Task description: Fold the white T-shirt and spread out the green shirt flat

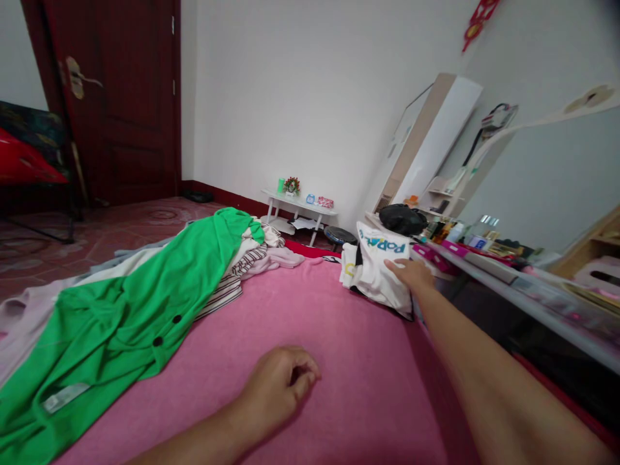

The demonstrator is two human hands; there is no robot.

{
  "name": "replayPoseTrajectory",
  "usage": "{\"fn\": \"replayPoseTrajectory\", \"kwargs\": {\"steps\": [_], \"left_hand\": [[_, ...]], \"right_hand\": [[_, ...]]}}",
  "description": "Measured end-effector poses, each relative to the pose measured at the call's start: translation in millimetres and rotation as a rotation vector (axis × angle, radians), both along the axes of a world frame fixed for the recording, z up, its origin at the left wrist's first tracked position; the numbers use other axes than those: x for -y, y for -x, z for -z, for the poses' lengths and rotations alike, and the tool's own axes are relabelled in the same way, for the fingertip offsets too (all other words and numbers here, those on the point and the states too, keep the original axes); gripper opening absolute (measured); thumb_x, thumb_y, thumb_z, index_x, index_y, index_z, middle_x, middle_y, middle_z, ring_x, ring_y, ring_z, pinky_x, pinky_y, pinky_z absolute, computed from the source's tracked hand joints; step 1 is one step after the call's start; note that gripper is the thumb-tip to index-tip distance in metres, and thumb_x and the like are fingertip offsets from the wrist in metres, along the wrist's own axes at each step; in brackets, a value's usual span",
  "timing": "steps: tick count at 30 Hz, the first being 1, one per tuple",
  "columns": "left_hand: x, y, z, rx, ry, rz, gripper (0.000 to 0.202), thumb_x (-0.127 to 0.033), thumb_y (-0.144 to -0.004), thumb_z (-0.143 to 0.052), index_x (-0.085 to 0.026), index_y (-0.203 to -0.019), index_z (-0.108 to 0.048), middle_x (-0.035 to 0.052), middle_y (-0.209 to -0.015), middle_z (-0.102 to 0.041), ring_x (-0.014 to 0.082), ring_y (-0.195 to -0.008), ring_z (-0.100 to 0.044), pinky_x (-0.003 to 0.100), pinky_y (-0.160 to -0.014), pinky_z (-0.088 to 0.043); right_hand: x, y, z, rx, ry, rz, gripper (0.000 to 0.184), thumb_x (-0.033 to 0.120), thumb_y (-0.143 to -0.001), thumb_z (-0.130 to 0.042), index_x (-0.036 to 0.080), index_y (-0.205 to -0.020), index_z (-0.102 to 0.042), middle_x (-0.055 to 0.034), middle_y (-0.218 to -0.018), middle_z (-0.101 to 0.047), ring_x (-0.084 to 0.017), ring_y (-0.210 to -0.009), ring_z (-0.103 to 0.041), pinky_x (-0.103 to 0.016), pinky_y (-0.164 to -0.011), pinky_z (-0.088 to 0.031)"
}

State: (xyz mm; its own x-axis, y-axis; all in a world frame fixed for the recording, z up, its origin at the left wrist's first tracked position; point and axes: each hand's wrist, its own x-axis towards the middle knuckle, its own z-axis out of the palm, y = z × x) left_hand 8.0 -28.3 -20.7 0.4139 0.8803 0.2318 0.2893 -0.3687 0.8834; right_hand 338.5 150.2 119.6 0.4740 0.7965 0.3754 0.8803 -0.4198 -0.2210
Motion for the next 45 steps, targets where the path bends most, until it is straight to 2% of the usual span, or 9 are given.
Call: {"fn": "replayPoseTrajectory", "kwargs": {"steps": [6,11,15,20,31,36,40,43,45], "left_hand": [[1,1,-7.6,-0.076,-0.051,-0.024,0.021,-0.015,-0.075,-0.051,-0.021,-0.079,-0.071,-0.0006,-0.079,-0.068,0.0129,-0.074,-0.060,0.021,-0.069,-0.042],[2,1,-9.6,-0.108,-0.059,-0.018,0.019,-0.017,-0.076,-0.052,-0.020,-0.080,-0.071,-0.0006,-0.079,-0.068,0.0130,-0.072,-0.060,0.021,-0.069,-0.042],[4,2,-8.5,-0.128,-0.107,-0.018,0.018,-0.019,-0.076,-0.053,-0.020,-0.081,-0.071,-0.0001,-0.080,-0.068,0.0138,-0.074,-0.059,0.022,-0.070,-0.043],[9,4,-9.0,-0.143,-0.178,0.016,0.020,-0.016,-0.075,-0.053,-0.019,-0.082,-0.071,0.0000,-0.083,-0.069,0.0138,-0.077,-0.060,0.022,-0.071,-0.043],[26,10,-8.2,-0.286,-0.492,0.067,0.021,-0.008,-0.073,-0.055,-0.016,-0.085,-0.071,0.0046,-0.085,-0.067,0.0167,-0.084,-0.059,0.025,-0.081,-0.045],[46,17,-11.6,-0.480,-0.697,0.098,0.022,-0.015,-0.083,-0.050,-0.018,-0.097,-0.067,0.0074,-0.095,-0.065,0.0186,-0.090,-0.058,0.028,-0.083,-0.044],[46,50,-37.1,-0.753,-0.845,0.216,0.026,-0.030,-0.088,-0.048,-0.019,-0.109,-0.061,0.0100,-0.100,-0.062,0.0218,-0.094,-0.056,0.034,-0.087,-0.041],[23,107,-69.9,-0.984,-0.849,0.020,0.028,-0.024,-0.087,-0.049,-0.018,-0.113,-0.058,0.0115,-0.111,-0.060,0.0239,-0.105,-0.052,0.037,-0.097,-0.034],[4,154,-88.3,-1.053,-0.742,-0.361,0.035,-0.020,-0.087,-0.050,-0.022,-0.121,-0.054,0.0081,-0.129,-0.052,0.0244,-0.120,-0.043,0.036,-0.103,-0.028]], "right_hand": [[20,35,95.8,0.200,-0.137,-0.105,0.060,0.054,-0.094,-0.022,0.020,-0.134,-0.049,-0.0166,-0.150,-0.027,-0.032,-0.137,-0.025,-0.054,-0.103,-0.027],[40,86,139.3,0.290,0.068,-0.268,0.065,0.053,-0.092,-0.031,0.020,-0.148,-0.027,-0.0099,-0.157,-0.015,-0.030,-0.143,-0.006,-0.057,-0.107,-0.020],[56,100,143.1,0.139,0.261,-0.267,0.062,0.052,-0.093,-0.024,0.024,-0.148,-0.025,-0.0080,-0.158,-0.006,-0.029,-0.143,-0.009,-0.054,-0.105,-0.026],[89,115,139.2,0.054,0.350,-0.215,0.063,0.053,-0.093,-0.020,0.024,-0.148,-0.027,-0.0104,-0.154,-0.023,-0.031,-0.140,-0.019,-0.057,-0.108,-0.016],[157,159,135.9,0.080,0.216,-0.234,0.058,0.047,-0.093,-0.027,0.016,-0.139,-0.043,-0.0158,-0.145,-0.039,-0.034,-0.133,-0.033,-0.053,-0.103,-0.028],[155,141,140.0,0.058,0.093,-0.386,0.046,0.039,-0.090,-0.040,0.015,-0.124,-0.058,-0.0127,-0.129,-0.057,-0.026,-0.119,-0.050,-0.037,-0.099,-0.036],[143,122,145.6,-0.063,0.015,-0.463,0.037,0.032,-0.086,-0.045,0.019,-0.116,-0.063,-0.0071,-0.123,-0.062,-0.021,-0.111,-0.056,-0.027,-0.094,-0.040],[140,120,146.7,-0.081,0.015,-0.456,0.036,0.031,-0.085,-0.046,0.020,-0.114,-0.064,-0.0070,-0.122,-0.062,-0.022,-0.110,-0.056,-0.029,-0.092,-0.042],[141,123,145.5,-0.069,0.023,-0.444,0.036,0.030,-0.085,-0.046,0.020,-0.114,-0.064,-0.0075,-0.121,-0.063,-0.023,-0.110,-0.056,-0.031,-0.091,-0.042]]}}
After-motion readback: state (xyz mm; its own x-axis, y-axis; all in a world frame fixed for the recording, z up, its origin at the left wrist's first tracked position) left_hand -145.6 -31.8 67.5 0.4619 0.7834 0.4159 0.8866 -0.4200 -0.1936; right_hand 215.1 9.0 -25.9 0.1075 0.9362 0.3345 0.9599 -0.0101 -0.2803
